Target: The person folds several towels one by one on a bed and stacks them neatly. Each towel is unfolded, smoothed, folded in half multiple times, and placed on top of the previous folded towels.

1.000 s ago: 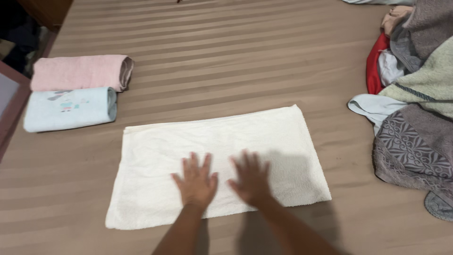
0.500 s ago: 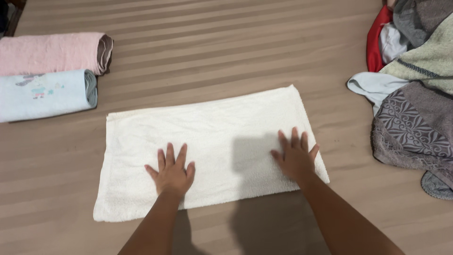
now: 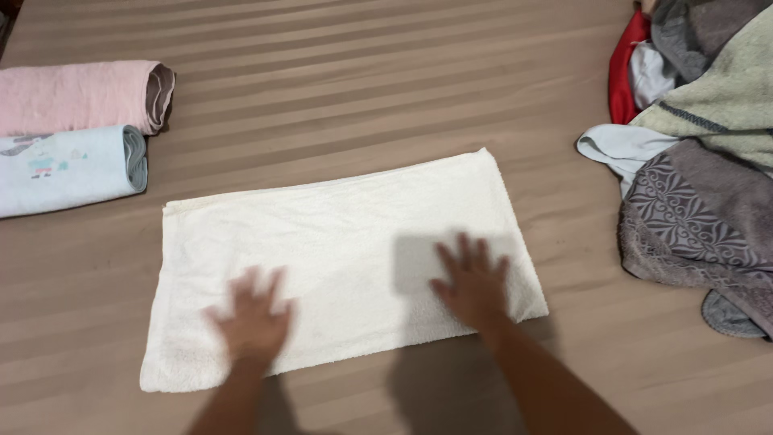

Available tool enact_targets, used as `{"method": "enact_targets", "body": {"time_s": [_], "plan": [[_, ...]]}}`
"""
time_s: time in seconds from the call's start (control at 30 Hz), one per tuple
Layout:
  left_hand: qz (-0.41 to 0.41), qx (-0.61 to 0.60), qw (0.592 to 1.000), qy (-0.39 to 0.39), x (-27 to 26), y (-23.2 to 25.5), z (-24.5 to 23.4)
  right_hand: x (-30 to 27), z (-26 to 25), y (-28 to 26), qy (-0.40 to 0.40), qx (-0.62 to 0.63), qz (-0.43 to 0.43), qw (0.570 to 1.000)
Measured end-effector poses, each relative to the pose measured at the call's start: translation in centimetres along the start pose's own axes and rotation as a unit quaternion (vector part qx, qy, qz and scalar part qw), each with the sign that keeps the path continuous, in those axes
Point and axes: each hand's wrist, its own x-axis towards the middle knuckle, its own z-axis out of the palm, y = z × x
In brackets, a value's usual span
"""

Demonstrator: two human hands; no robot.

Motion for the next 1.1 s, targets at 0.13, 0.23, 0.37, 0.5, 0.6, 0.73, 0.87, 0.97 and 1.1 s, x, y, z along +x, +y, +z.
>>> {"method": "enact_targets", "body": {"time_s": [0.13,0.23,0.37,0.5,0.6,0.73,0.87,0.97,1.1], "plan": [[-0.094,-0.018,0.995,-0.020,-0.3,-10.6,2.7,-0.3,1.5,7.0,0.040,0.061,0.083,0.994],[-0.197,-0.053,0.977,-0.052,-0.4,-13.5,3.2,-1.3,3.4,9.8,0.137,0.110,0.116,0.978],[-0.162,-0.046,0.984,0.054,3.2,-10.1,1.0,-2.2,4.2,11.4,0.180,0.228,0.198,0.936],[0.034,-0.175,0.962,0.208,7.7,2.9,-1.2,-2.3,3.6,12.7,0.059,0.364,0.216,0.904],[0.216,-0.351,0.890,0.194,8.7,16.1,-3.5,-2.7,3.8,12.8,0.021,0.421,0.182,0.889],[0.307,-0.387,0.866,0.076,5.4,31.2,-8.4,-3.2,4.3,11.7,0.071,0.389,0.152,0.906],[0.267,-0.299,0.912,-0.087,2.9,38.2,-13.1,-4.4,3.9,10.8,0.119,0.376,0.114,0.912],[0.242,-0.245,0.927,-0.149,3.0,40.0,-15.0,-4.4,2.5,10.1,0.041,0.333,0.159,0.928],[0.203,-0.211,0.946,-0.143,4.0,42.0,-14.2,-5.1,1.6,9.1,0.074,0.396,0.115,0.908]]}}
